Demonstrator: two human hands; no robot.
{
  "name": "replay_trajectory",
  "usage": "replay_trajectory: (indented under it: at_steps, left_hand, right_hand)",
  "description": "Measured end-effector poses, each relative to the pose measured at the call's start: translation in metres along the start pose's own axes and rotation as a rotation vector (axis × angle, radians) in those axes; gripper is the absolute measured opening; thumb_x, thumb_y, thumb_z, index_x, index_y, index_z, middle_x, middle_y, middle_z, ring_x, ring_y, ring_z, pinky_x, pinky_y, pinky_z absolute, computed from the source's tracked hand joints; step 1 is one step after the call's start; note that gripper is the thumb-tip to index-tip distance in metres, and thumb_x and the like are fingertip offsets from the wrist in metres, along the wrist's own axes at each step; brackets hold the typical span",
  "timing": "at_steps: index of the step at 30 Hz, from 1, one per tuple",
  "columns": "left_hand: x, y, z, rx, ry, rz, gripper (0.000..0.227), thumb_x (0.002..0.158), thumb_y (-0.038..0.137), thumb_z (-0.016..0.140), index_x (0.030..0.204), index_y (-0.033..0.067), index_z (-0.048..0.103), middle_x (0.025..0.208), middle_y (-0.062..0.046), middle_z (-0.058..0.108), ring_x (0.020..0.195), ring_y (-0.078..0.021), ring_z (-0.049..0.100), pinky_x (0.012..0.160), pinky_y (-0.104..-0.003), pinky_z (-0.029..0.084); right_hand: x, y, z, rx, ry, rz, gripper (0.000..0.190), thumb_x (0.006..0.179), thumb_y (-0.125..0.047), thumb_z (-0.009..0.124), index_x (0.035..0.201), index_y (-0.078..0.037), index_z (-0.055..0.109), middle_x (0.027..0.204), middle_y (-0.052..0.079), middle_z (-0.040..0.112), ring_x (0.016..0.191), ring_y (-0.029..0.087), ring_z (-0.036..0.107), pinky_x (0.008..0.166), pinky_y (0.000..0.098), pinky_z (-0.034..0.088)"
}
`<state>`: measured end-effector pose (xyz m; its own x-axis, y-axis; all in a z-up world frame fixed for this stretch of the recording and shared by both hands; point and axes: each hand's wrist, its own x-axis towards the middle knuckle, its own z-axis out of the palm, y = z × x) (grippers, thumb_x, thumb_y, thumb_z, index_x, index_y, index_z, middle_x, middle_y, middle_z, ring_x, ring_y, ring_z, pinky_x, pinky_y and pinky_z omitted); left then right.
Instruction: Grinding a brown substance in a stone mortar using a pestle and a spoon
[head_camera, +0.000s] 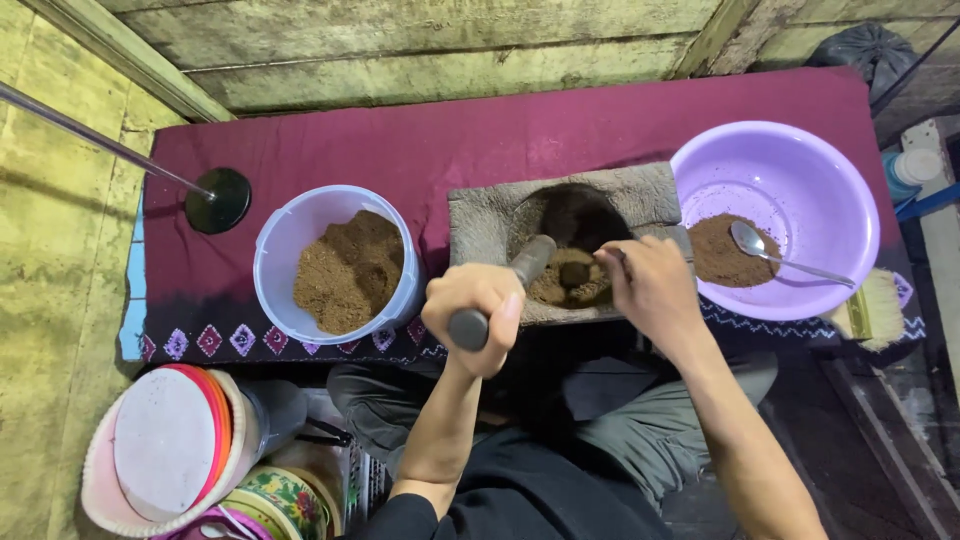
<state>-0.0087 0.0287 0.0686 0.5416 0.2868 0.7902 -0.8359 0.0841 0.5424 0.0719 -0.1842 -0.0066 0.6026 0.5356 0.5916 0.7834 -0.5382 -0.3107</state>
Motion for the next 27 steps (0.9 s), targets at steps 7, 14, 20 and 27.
replay_trajectory:
  at_steps: [7, 14, 20, 27]
  left_hand:
    - [-0.036, -0.025, 0.002, 0.084, -0.06, -0.126, 0.036, 0.086, 0.004, 0.069, 0.055, 0.0122, 0.052, 0.048, -0.004, 0.053, 0.039, -0.0216, 0.045, 0.044, -0.029, 0.045]
    - [-0.02, -0.022, 0.004, 0.183, 0.016, -0.076, 0.033, 0.085, 0.01, 0.074, 0.059, 0.0094, 0.054, 0.051, -0.005, 0.058, 0.044, -0.019, 0.054, 0.049, -0.027, 0.047]
    - [0.01, 0.014, 0.014, -0.066, 0.042, 0.059, 0.038, 0.084, -0.011, 0.062, 0.055, 0.0071, 0.047, 0.043, -0.004, 0.043, 0.034, -0.0167, 0.036, 0.037, -0.028, 0.043]
    - [-0.06, -0.059, 0.009, 0.115, 0.059, -0.032, 0.032, 0.079, 0.002, 0.08, 0.054, 0.0086, 0.06, 0.054, -0.004, 0.06, 0.047, -0.0157, 0.055, 0.051, -0.026, 0.049]
  right_hand:
    - [0.018, -0.013, -0.035, -0.109, 0.111, -0.006, 0.004, 0.102, -0.008, 0.072, 0.105, -0.01, 0.075, 0.087, 0.001, 0.071, 0.073, 0.024, 0.061, 0.066, 0.0337, 0.041]
    - [0.001, -0.01, -0.01, -0.056, -0.002, 0.008, 0.007, 0.089, -0.004, 0.075, 0.093, -0.01, 0.073, 0.071, 0.006, 0.069, 0.068, 0.03, 0.064, 0.064, 0.0381, 0.043]
    - [0.008, 0.015, -0.015, 0.009, 0.094, 0.026, 0.004, 0.098, -0.008, 0.072, 0.101, -0.01, 0.075, 0.071, 0.005, 0.065, 0.067, 0.029, 0.062, 0.064, 0.037, 0.045]
    - [0.026, 0.019, -0.003, 0.03, 0.166, -0.109, 0.009, 0.1, -0.007, 0.07, 0.104, -0.013, 0.075, 0.085, 0.001, 0.072, 0.072, 0.026, 0.065, 0.066, 0.0348, 0.046]
